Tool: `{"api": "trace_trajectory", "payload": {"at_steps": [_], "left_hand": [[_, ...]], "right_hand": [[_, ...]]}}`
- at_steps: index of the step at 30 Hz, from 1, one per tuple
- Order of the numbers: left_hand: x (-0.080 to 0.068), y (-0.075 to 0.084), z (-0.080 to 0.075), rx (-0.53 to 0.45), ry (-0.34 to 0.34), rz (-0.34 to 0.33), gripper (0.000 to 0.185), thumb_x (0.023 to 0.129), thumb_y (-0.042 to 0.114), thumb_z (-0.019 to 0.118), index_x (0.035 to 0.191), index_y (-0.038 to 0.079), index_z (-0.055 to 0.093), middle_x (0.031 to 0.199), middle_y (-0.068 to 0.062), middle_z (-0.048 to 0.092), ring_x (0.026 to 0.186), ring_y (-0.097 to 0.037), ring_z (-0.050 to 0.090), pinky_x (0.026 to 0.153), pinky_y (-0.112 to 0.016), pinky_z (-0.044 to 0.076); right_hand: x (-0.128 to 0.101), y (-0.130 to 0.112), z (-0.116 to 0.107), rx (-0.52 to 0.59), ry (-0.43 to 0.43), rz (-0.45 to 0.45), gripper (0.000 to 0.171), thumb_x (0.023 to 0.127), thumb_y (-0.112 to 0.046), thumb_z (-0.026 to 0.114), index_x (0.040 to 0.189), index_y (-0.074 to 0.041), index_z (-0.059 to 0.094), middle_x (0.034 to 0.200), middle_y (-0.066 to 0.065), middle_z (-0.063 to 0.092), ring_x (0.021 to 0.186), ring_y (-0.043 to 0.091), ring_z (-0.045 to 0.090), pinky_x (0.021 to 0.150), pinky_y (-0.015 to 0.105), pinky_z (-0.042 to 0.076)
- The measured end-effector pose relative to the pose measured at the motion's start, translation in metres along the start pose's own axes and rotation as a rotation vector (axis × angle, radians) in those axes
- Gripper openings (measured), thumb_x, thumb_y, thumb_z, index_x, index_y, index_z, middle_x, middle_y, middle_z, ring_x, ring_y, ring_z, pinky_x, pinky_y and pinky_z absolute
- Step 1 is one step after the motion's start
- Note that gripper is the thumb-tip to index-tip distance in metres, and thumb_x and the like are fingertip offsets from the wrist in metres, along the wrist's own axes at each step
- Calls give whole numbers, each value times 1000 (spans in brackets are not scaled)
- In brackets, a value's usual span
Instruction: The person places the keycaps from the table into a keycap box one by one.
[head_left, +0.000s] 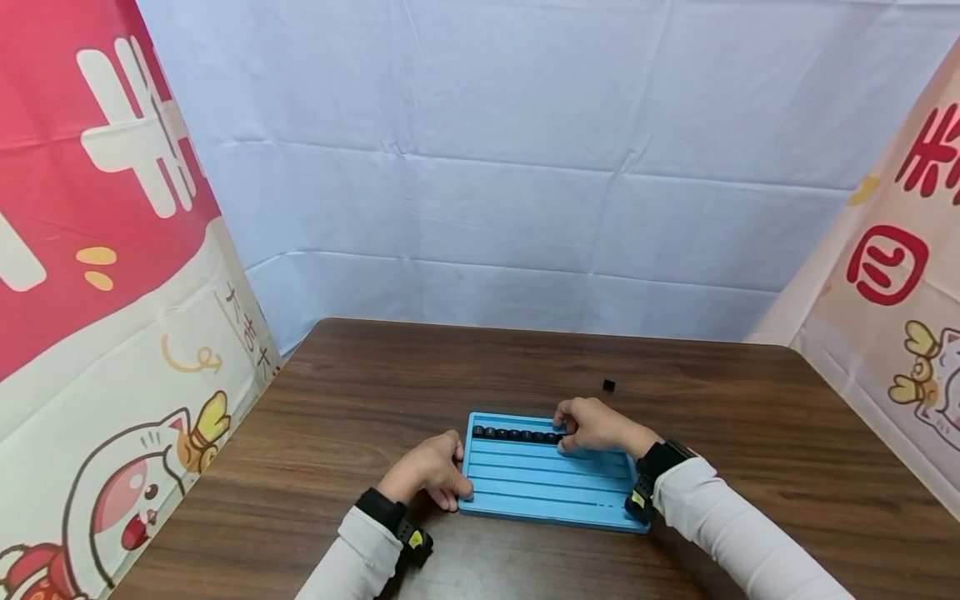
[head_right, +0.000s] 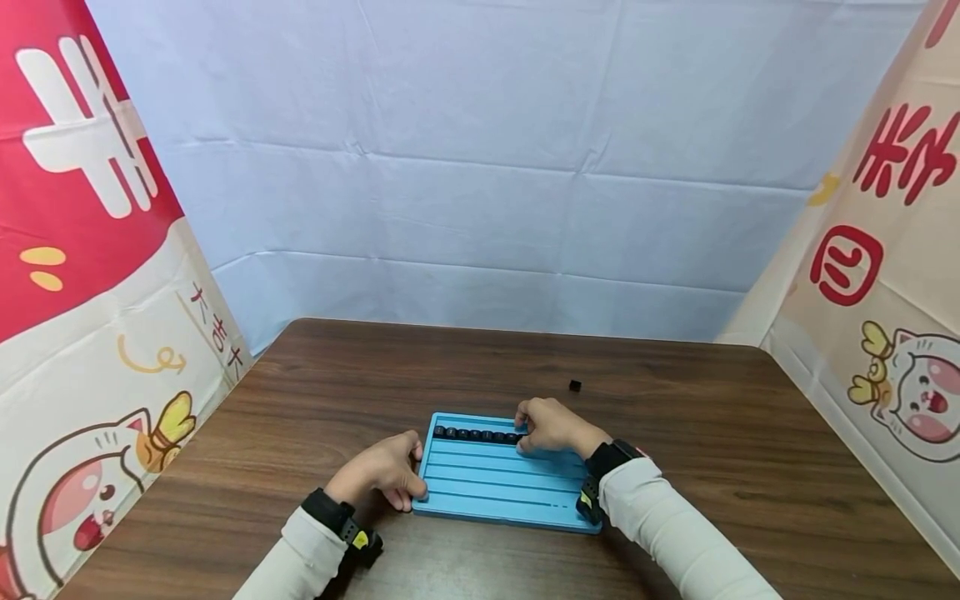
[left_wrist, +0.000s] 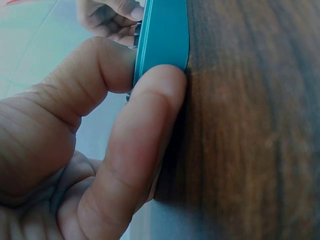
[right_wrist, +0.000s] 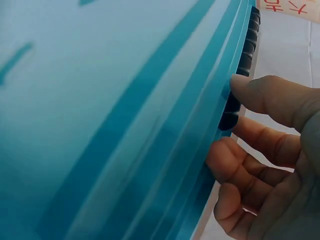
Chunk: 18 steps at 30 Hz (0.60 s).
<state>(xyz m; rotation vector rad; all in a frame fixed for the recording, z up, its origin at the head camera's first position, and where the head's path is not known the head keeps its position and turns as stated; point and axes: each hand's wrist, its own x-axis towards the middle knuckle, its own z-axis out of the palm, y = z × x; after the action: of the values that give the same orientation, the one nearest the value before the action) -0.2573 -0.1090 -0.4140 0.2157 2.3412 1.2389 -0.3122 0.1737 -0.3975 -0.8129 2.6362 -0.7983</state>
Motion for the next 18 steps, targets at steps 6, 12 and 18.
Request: {"api": "trace_trajectory", "payload": {"at_steps": [6, 12, 18], "left_hand": [[3, -1, 2, -1, 2, 1, 37, 68, -10, 69, 93, -1, 42, 58, -19, 60, 43, -20, 59, 42, -32, 51], [3, -1, 1, 2, 2, 7, 37, 68, -10, 69, 93, -2, 42, 58, -19, 60, 43, -20, 59, 42, -32, 51], [2, -1, 2, -2, -1, 14, 37, 68, -10, 69, 93, -2, 42, 58, -19, 59, 43, -20, 58, 42, -32, 51]], "right_hand": [[-1, -6, -3, -114, 32, -5, 24, 81, -13, 73, 102, -4, 63, 91, 5, 57, 82, 21, 53, 70, 37, 46], [-3, -12, -6, -212, 61, -6, 25, 82, -16, 72, 103, -5, 64, 101, 10, 60, 95, 29, 57, 75, 43, 49], [-5, -11, -7, -258, 59, 13, 34, 80, -16, 74, 110, -3, 63, 108, 13, 58, 105, 34, 53, 80, 46, 47]]}}
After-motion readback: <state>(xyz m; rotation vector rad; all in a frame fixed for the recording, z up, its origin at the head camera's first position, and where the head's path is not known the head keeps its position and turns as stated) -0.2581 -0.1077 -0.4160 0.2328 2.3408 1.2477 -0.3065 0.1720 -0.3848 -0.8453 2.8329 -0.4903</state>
